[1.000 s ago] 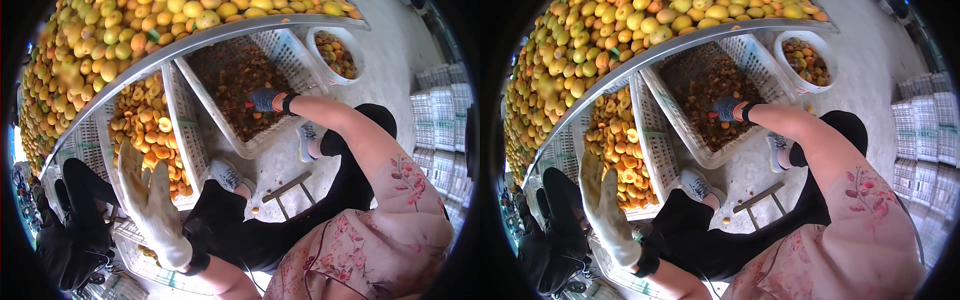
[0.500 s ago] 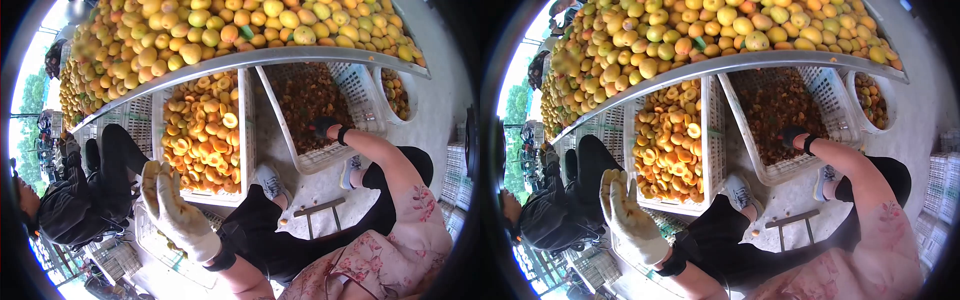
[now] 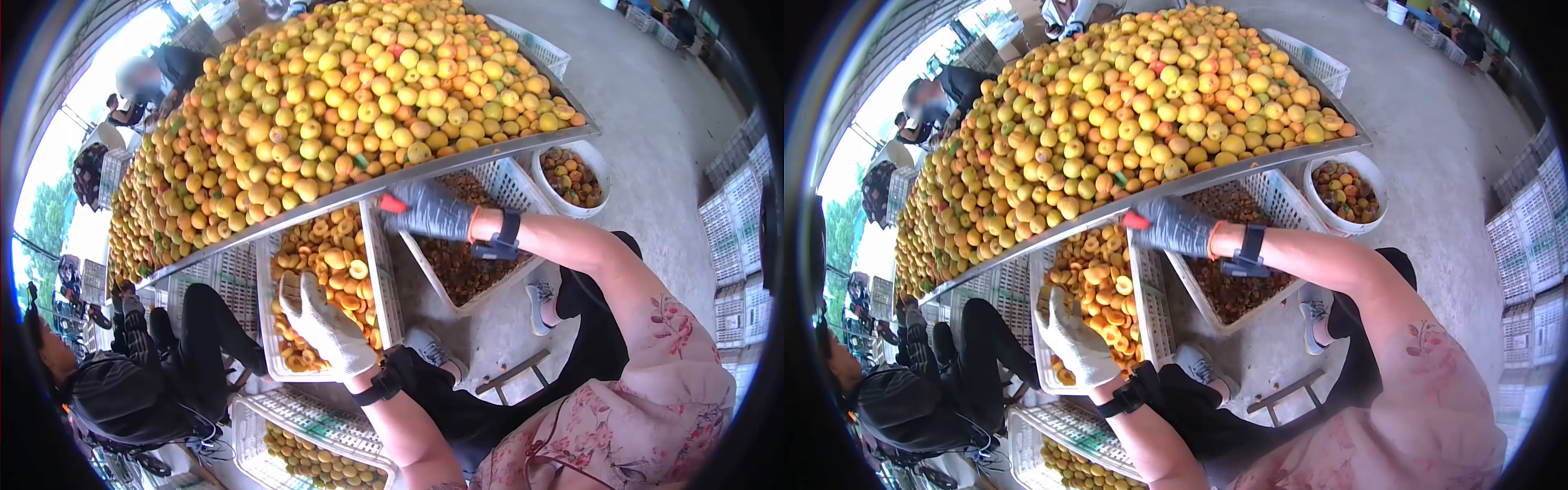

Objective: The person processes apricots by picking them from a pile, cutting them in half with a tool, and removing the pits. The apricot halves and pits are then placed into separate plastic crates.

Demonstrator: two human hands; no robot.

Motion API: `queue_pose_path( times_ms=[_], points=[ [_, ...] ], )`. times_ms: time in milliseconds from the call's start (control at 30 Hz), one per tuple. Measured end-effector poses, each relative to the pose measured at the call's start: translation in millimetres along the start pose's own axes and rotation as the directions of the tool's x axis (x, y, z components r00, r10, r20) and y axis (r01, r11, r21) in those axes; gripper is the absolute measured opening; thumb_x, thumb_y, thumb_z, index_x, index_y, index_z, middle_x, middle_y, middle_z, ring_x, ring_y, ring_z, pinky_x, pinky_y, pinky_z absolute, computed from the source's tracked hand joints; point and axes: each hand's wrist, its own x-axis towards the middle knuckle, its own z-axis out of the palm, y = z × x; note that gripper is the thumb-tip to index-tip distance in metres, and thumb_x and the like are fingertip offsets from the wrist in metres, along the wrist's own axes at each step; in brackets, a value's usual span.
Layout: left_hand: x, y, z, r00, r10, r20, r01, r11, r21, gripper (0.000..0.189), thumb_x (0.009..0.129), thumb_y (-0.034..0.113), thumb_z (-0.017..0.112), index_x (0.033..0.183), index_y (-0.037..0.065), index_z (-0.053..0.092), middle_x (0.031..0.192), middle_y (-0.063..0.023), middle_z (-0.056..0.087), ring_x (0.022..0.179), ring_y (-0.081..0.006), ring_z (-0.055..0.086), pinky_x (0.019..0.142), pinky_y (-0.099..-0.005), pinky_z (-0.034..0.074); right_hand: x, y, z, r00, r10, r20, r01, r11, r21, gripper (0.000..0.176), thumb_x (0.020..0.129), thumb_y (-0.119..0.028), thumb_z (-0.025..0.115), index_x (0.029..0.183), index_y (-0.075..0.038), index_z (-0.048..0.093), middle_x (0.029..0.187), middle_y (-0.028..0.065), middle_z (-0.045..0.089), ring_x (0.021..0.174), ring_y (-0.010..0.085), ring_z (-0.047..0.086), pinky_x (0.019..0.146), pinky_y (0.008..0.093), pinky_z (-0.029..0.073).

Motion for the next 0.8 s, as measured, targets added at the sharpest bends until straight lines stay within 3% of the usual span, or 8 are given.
queue_pose_path(
  times_ms=[100, 200, 267, 300, 467, 567, 600, 800],
  points=[
    [-3.7, 0.4, -2.7, 0.982, 0.108, 0.153, -0.169, 0.863, 0.475, 0.035, 0.091, 0.009, 0.054, 0.123, -0.005, 0.049, 0.123, -0.0147, 0.050, 0.112, -0.0211, 0.050, 0.094, -0.0328, 0.043, 26.3, 16.7, -39.9, 0.957, 0.046, -0.287, -0.083, 0.990, -0.118, 0.024, 0.076, -0.026, 0.065, 0.087, -0.005, 0.061, 0.075, 0.0158, 0.063, 0.071, 0.0323, 0.062, 0.065, 0.0408, 0.046],
    [-4.9, -6.3, 0.4, 0.961, 0.177, 0.213, -0.256, 0.858, 0.446, 0.034, 0.091, 0.011, 0.054, 0.123, 0.003, 0.050, 0.120, -0.0098, 0.052, 0.110, -0.0198, 0.053, 0.092, -0.0333, 0.043, 43.6, 31.8, -77.8, 0.957, 0.113, -0.266, -0.220, 0.883, -0.415, 0.032, 0.077, -0.034, 0.064, 0.088, -0.004, 0.063, 0.076, 0.0172, 0.064, 0.075, 0.0336, 0.063, 0.069, 0.0436, 0.048],
    [-6.0, 2.1, 19.1, 0.990, -0.120, 0.075, 0.109, 0.985, 0.135, 0.032, 0.090, 0.013, 0.056, 0.121, 0.002, 0.052, 0.115, -0.0093, 0.055, 0.107, -0.0188, 0.054, 0.092, -0.0334, 0.043, 55.2, 39.0, -79.6, 0.937, 0.277, -0.215, -0.345, 0.835, -0.428, 0.035, 0.076, -0.036, 0.064, 0.089, -0.004, 0.064, 0.079, 0.0175, 0.065, 0.077, 0.0335, 0.064, 0.070, 0.0432, 0.049],
    [-6.5, 0.1, 25.8, 0.989, -0.123, 0.079, 0.111, 0.984, 0.137, 0.032, 0.090, 0.013, 0.056, 0.121, 0.002, 0.052, 0.115, -0.0093, 0.055, 0.107, -0.0188, 0.054, 0.092, -0.0334, 0.043, 60.1, 38.2, -78.5, 0.886, 0.434, -0.164, -0.459, 0.767, -0.449, 0.038, 0.075, -0.039, 0.064, 0.090, -0.004, 0.065, 0.082, 0.0178, 0.066, 0.078, 0.0334, 0.064, 0.072, 0.0428, 0.049],
    [-9.2, -9.6, 42.1, 0.955, -0.120, 0.271, 0.002, 0.916, 0.401, 0.031, 0.090, 0.013, 0.056, 0.117, -0.003, 0.054, 0.112, -0.0115, 0.058, 0.100, -0.0183, 0.055, 0.089, -0.0310, 0.044, 80.4, 50.1, -54.8, 0.945, 0.314, -0.096, -0.313, 0.772, -0.553, 0.039, 0.070, -0.035, 0.067, 0.087, 0.000, 0.067, 0.083, 0.0221, 0.066, 0.078, 0.0363, 0.065, 0.070, 0.0441, 0.051],
    [-13.1, -12.8, 52.4, 0.946, -0.196, 0.257, 0.106, 0.939, 0.328, 0.028, 0.091, 0.012, 0.056, 0.115, -0.002, 0.055, 0.110, -0.0100, 0.058, 0.098, -0.0167, 0.057, 0.085, -0.0305, 0.047, 70.8, 55.6, -79.2, 0.910, 0.415, 0.003, -0.415, 0.910, -0.007, 0.030, 0.066, -0.023, 0.072, 0.088, -0.002, 0.067, 0.064, 0.0091, 0.060, 0.058, 0.0200, 0.060, 0.054, 0.0359, 0.047],
    [-13.9, -15.4, 55.9, 0.933, -0.280, 0.226, 0.223, 0.943, 0.247, 0.028, 0.091, 0.011, 0.055, 0.115, -0.002, 0.055, 0.110, -0.0100, 0.058, 0.098, -0.0165, 0.058, 0.085, -0.0300, 0.047, 61.2, 55.1, -84.1, 0.893, 0.445, 0.070, -0.429, 0.792, 0.433, 0.033, 0.066, -0.015, 0.072, 0.097, -0.006, 0.065, 0.060, -0.0002, 0.051, 0.048, 0.0096, 0.048, 0.046, 0.0274, 0.040],
    [-22.0, -38.1, 68.3, 0.895, -0.171, 0.412, -0.003, 0.921, 0.389, 0.030, 0.089, 0.007, 0.055, 0.117, -0.004, 0.054, 0.115, -0.0107, 0.057, 0.100, -0.0184, 0.057, 0.088, -0.0298, 0.046, -2.8, 71.5, -127.4, 0.965, 0.210, 0.159, -0.250, 0.545, 0.801, 0.036, 0.080, -0.010, 0.063, 0.116, -0.006, 0.061, 0.063, -0.0044, 0.050, 0.048, 0.0037, 0.043, 0.044, 0.0196, 0.036]
  ],
)
